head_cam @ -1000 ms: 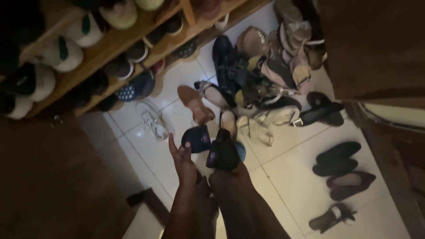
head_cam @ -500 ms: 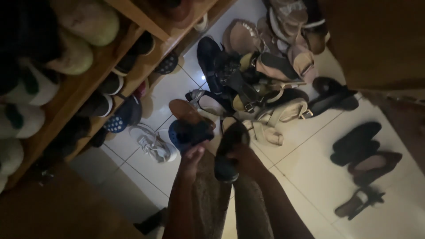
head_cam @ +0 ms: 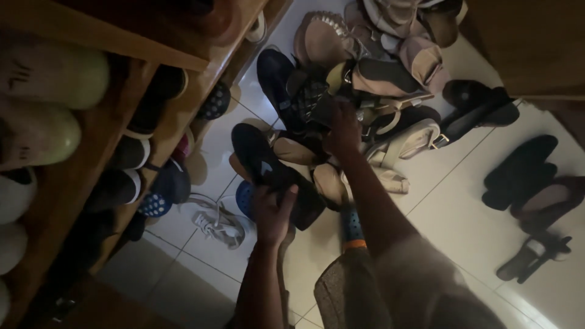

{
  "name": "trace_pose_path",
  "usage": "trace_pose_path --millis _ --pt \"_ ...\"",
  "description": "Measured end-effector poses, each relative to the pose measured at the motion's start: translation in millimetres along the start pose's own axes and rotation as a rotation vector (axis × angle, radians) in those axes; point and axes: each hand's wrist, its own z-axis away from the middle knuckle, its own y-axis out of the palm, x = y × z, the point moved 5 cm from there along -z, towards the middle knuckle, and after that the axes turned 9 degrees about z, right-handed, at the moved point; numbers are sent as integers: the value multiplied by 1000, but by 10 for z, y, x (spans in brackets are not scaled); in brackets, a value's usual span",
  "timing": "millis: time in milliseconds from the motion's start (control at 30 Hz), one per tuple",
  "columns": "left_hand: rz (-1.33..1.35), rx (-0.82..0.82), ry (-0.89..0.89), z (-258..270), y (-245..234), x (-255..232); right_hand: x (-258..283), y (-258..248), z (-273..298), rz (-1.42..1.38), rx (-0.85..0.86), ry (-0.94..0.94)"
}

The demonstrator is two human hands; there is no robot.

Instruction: Picking up various shoes and sandals from a pile on the floor and organizing them into a wooden shoe cabinet.

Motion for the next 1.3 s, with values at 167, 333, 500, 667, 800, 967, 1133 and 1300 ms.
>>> trace_pose_path --millis 167,333,500,667,800,967,1133,1300 --pt "310 74 -113 -49 -53 135 -166 972 -457 259 97 -64" --pt "298 5 -185 -59 -450 959 -553 1064 -286 -117 295 247" --pt "515 -249 -518 -188 -508 698 -775 71 -20 -116 -230 410" --pt "769 -363 -214 -193 -321 502 -229 866 -192 -40 236 111" --pt "849 -485 -320 -141 -442 675 396 1176 -301 -200 338 90" --pt "816 -557 -368 -76 -527 762 548 2382 -117 248 486 38" --pt "716 -604 -471 -36 -604 766 864 1407 132 41 78 57" --pt "712 -620 -439 7 -616 813 747 1371 224 -19 384 132"
